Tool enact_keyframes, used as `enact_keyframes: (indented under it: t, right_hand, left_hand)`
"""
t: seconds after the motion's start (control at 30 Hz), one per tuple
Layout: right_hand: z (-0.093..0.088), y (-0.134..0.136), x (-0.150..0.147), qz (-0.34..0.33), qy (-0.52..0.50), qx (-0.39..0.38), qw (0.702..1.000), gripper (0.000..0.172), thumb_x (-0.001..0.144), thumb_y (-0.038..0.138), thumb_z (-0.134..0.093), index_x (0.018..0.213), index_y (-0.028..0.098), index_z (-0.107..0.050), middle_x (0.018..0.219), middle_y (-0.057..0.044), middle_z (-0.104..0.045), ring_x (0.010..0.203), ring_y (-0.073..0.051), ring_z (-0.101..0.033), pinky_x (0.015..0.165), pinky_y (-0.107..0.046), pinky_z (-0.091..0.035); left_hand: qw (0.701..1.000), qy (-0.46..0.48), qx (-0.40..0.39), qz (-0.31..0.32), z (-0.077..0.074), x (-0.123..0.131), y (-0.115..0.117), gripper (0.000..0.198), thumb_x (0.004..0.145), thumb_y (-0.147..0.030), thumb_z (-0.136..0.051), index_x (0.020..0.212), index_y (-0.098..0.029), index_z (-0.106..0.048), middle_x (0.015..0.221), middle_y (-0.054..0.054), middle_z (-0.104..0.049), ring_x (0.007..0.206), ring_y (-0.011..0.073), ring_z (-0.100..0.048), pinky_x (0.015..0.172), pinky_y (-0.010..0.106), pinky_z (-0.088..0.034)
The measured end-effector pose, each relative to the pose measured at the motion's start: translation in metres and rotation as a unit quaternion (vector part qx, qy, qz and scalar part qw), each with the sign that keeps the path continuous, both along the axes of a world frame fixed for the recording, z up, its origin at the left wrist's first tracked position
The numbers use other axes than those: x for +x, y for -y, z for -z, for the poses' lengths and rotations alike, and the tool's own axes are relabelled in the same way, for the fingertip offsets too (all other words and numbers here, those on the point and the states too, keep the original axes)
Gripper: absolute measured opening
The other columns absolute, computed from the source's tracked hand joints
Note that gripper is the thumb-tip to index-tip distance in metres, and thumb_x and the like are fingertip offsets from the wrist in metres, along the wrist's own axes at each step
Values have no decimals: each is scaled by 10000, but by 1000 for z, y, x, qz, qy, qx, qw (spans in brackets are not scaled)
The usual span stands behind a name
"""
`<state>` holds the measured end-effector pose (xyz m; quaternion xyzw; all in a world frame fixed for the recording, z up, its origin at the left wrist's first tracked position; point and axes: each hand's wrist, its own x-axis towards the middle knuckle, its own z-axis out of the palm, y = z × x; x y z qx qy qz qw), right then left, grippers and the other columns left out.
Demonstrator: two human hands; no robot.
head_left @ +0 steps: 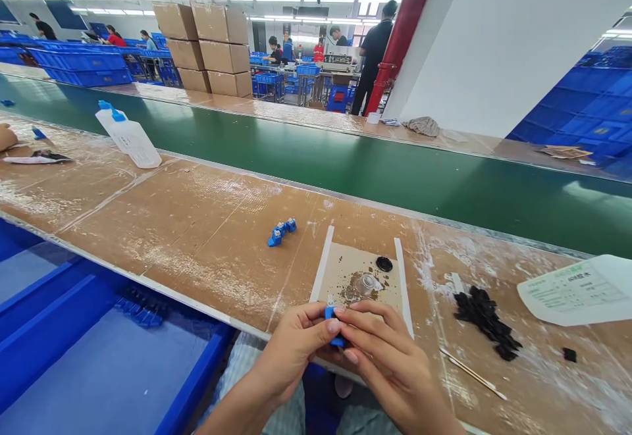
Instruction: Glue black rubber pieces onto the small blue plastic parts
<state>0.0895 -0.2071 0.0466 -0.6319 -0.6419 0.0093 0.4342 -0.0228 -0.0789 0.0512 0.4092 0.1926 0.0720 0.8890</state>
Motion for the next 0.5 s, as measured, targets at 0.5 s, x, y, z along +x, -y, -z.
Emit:
enact_keyframes:
  t: [0.5]
  right_hand:
    - [29,76,38,393,-63,-9,918,228,919,364,-481,1086,226,-552,1077,-66,-609,991,-224,-567,856,-400,-473]
  left_hand:
    - [998,-38,-39,18,15,0,-8,211,726,-222,-702,908,-117,-689,738,88,-723,690,188,-686,625,257,-582]
